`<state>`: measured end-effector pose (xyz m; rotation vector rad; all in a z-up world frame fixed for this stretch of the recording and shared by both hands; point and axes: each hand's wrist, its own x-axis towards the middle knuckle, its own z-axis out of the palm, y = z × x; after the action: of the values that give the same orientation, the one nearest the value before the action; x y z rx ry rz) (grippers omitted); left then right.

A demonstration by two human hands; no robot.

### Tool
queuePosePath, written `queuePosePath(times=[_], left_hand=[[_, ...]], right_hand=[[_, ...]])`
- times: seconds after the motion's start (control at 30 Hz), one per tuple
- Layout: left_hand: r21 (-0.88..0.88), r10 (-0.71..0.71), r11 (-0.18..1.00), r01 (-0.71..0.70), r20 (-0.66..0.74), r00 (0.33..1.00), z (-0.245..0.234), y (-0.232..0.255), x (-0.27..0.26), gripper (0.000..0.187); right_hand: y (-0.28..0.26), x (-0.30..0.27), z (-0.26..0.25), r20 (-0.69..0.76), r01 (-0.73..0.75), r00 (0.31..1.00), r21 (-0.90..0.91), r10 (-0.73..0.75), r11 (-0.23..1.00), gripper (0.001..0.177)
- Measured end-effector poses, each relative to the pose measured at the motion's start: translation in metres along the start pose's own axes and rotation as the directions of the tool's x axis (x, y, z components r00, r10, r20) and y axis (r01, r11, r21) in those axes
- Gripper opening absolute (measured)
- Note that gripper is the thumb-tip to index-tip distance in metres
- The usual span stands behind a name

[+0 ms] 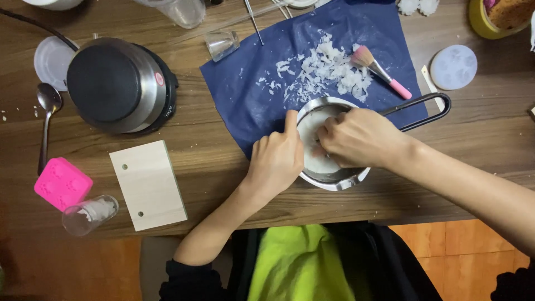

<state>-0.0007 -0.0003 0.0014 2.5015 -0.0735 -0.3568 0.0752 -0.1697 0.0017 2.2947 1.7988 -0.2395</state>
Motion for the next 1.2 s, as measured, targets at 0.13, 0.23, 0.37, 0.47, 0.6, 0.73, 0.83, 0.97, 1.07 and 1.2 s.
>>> queuePosePath(times=[0.13,0.23,0.37,0.47,0.6,0.73,0.83,0.97,1.07,1.2], left_hand=[[-0.001,0.006,1.0,-0.006,-0.002,1.0,0.001,0.0,0.0,0.039],[0.011,0.012,1.0,-0.012,-0.017,1.0,0.001,0.0,0.0,0.04],[-0.022,0.002,1.0,-0.002,-0.003,1.0,0.0,0.0,0.0,0.039],[0.001,0.003,1.0,-0.003,-0.006,1.0,0.0,0.0,0.0,0.039],[0.01,0.003,1.0,-0.003,0.003,1.0,0.002,-0.001,0.001,0.041],[0.009,0.0,1.0,0.0,0.014,1.0,0.002,-0.001,0.001,0.041],[-0.004,0.002,1.0,-0.002,0.02,1.0,0.002,-0.001,0.001,0.042],[-0.008,-0.024,1.0,0.025,0.066,0.998,-0.003,0.001,0.001,0.042],[-0.027,-0.035,0.999,0.038,0.097,0.995,-0.007,0.003,0.002,0.043],[-0.012,-0.056,0.998,0.058,0.098,0.994,-0.01,0.004,0.002,0.045]], right_hand=[[0.003,0.0,0.002,0.031,-0.007,0.999,0.024,0.006,1.0,0.012],[0.003,-0.001,0.006,0.087,-0.029,0.996,0.016,0.027,0.999,0.01],[0.005,-0.002,0.018,0.066,-0.044,0.997,0.038,0.042,0.998,0.01],[0.004,-0.002,0.015,0.059,-0.057,0.997,0.029,0.056,0.998,0.011],[0.004,-0.005,0.024,0.009,-0.067,0.998,0.003,0.067,0.998,0.013],[0.005,-0.006,0.032,-0.032,-0.078,0.996,0.022,0.079,0.997,0.011],[0.006,-0.005,0.028,-0.029,-0.093,0.995,0.019,0.093,0.996,0.015],[0.01,-0.008,0.018,0.0,-0.124,0.992,-0.004,0.124,0.992,0.017],[0.014,-0.01,-0.024,0.049,-0.201,0.979,0.064,0.198,0.978,0.023],[0.033,-0.015,-0.044,0.038,-0.344,0.937,-0.093,0.348,0.935,0.039]])
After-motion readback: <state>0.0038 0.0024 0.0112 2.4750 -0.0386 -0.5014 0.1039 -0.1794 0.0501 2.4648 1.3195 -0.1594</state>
